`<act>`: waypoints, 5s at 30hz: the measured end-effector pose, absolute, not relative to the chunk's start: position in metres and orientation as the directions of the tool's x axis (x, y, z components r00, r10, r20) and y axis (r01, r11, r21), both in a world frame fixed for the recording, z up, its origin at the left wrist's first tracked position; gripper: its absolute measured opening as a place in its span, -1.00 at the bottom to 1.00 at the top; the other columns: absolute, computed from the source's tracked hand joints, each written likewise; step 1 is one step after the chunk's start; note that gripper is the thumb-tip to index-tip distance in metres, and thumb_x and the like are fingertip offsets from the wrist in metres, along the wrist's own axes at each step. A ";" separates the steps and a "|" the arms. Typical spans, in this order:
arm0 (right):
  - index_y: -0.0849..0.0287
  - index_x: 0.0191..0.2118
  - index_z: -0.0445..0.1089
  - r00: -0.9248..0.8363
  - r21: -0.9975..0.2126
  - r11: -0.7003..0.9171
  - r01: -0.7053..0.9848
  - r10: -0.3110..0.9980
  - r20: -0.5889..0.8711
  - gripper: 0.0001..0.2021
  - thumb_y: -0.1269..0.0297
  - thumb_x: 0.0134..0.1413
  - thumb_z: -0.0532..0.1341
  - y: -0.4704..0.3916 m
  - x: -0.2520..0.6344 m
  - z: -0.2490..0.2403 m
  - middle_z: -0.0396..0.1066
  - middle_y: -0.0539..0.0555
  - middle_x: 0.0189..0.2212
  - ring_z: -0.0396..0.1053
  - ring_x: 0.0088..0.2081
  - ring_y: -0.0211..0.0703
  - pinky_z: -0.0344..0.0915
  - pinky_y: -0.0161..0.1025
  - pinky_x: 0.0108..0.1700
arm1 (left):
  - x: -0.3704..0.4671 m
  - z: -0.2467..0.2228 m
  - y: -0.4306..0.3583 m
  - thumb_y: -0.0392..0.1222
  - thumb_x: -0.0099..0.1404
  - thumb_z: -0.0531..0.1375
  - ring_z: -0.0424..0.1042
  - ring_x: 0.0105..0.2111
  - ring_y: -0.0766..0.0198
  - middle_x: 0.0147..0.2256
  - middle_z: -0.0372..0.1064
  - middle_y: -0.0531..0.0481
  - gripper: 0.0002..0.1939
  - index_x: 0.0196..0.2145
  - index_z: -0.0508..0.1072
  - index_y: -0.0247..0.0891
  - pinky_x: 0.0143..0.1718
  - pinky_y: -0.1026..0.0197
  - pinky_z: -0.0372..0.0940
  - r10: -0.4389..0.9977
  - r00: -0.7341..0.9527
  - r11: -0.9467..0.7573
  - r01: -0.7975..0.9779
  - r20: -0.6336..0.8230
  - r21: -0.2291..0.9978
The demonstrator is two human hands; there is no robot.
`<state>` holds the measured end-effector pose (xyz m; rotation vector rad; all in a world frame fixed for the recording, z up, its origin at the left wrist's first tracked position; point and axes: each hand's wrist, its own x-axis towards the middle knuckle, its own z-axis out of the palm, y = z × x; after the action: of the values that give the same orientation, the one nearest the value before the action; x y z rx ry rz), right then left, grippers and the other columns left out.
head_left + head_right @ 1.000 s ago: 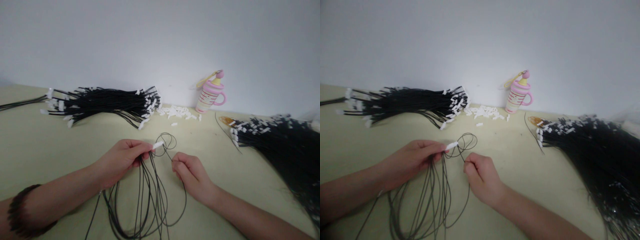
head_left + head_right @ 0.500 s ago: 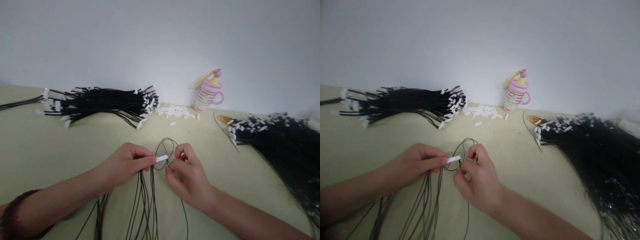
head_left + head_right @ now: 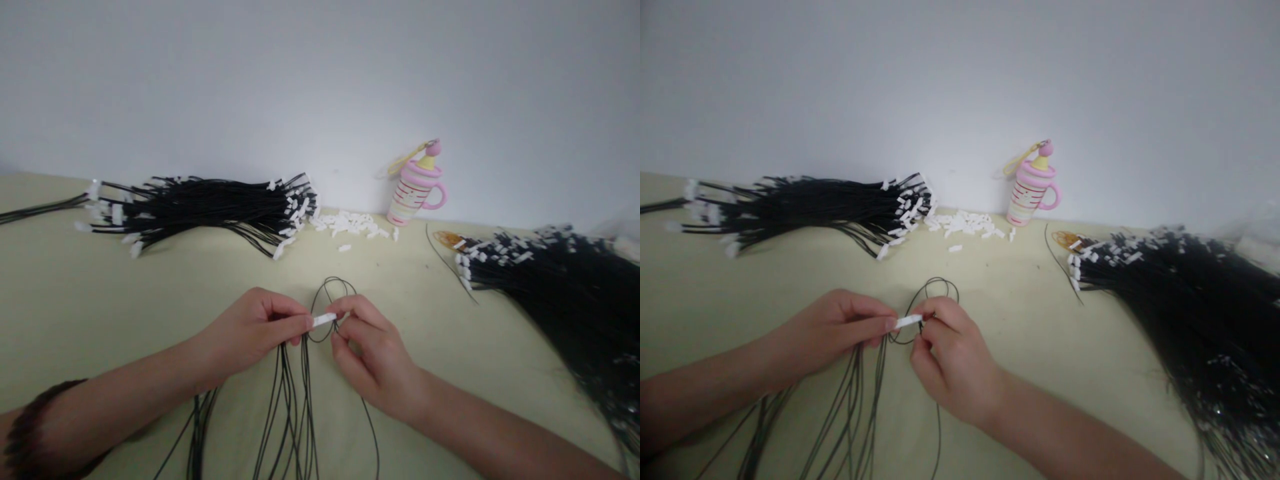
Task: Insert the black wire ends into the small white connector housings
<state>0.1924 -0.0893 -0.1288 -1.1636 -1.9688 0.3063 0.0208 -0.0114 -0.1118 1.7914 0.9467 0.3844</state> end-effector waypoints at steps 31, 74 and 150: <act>0.18 -0.11 0.18 0.317 -0.783 0.414 0.464 0.747 0.584 -0.72 0.42 -0.01 0.06 -0.058 0.234 -0.131 0.32 0.05 -0.34 0.28 -0.30 -0.26 0.22 -0.28 -0.26 | 0.021 -0.103 -0.008 0.03 0.08 0.10 -0.02 -0.67 0.42 -0.69 0.11 0.12 -0.68 -0.61 0.40 -0.28 -0.64 0.33 -0.14 0.766 0.607 -0.094 0.430 -0.210 0.898; 0.19 -0.50 0.41 -0.015 -0.970 0.165 -0.178 0.985 0.170 -0.84 0.42 -0.09 0.08 -0.110 0.227 -0.017 0.37 -0.01 -0.65 0.19 -0.74 -0.39 0.01 -0.40 -0.72 | 0.020 -0.111 0.001 -0.11 0.07 0.17 0.11 -0.60 0.42 -0.62 0.23 0.08 -0.75 -0.64 0.40 -0.32 -0.59 0.36 -0.02 0.768 0.555 0.217 0.243 -0.319 0.946; 0.19 -0.60 -0.01 -0.217 -0.568 0.374 0.733 0.920 0.325 -0.80 0.45 -0.03 0.01 -0.094 0.199 -0.128 0.03 -0.06 -0.63 0.04 -0.57 -0.37 -0.06 -0.37 -0.50 | 0.020 -0.120 -0.007 0.04 0.08 0.13 0.04 -0.60 0.40 -0.66 0.14 0.13 -0.66 -0.62 0.39 -0.28 -0.59 0.34 -0.06 0.864 0.487 -0.086 0.401 -0.133 0.912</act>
<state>0.1994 -0.0938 -0.1280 -1.4206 -2.0167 0.3896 0.0195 -0.0073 -0.1198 1.6909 1.0907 0.5548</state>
